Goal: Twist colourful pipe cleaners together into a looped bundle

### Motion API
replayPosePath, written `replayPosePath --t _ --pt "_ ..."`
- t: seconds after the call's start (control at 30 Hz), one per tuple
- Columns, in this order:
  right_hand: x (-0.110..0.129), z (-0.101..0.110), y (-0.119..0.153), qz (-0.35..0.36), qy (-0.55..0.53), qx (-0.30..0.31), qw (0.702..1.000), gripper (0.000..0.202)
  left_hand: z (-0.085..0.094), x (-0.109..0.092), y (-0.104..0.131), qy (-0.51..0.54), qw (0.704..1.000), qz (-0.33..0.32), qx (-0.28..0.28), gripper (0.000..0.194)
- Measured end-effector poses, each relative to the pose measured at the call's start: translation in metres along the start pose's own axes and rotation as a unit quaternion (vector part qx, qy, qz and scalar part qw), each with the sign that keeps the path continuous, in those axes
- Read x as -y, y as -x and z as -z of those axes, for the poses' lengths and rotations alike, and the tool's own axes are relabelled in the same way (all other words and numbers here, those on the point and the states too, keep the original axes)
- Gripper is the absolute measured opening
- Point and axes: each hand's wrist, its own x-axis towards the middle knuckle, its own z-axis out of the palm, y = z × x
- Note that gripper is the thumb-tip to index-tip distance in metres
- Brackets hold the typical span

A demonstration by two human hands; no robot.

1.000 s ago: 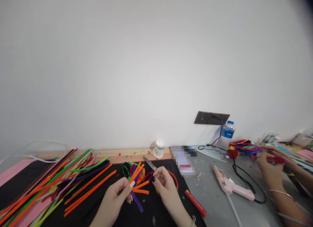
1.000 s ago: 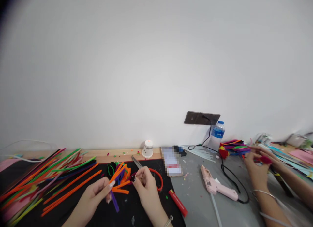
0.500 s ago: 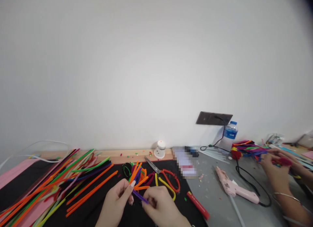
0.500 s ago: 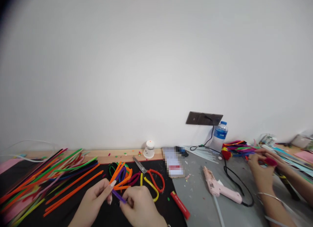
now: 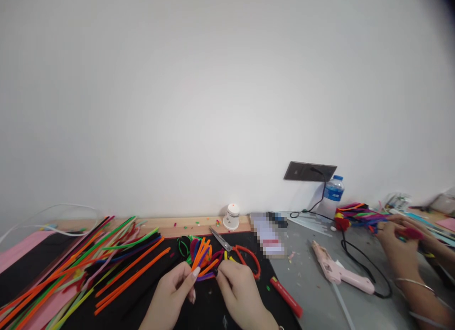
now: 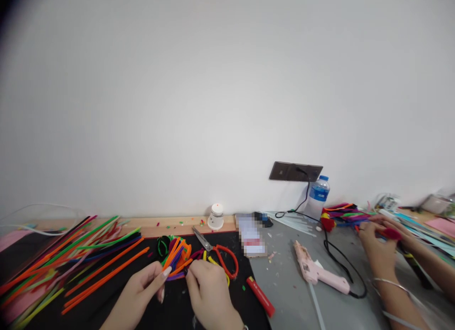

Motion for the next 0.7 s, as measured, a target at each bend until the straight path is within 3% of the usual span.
replayPosePath --t 0.2,0.4,0.7 --pt "-0.0013 0.0001 -0.0012 -0.004 -0.011 -0.039 0.999 0.026 -0.0032 0.0021 0.0008 -0.005 0.999 -0.002 0.048 0.038" --pt "-0.0053 -0.0011 -0.004 -0.053 -0.102 -0.042 0.993 0.031 -0.0038 -0.0021 0.0029 0.017 0.996 0.014 0.085 0.038" --pt "-0.0102 -0.0032 -0.0079 -0.102 -0.301 -0.017 0.948 0.03 -0.0024 -0.0054 0.0034 0.005 0.993 0.011 0.12 0.036"
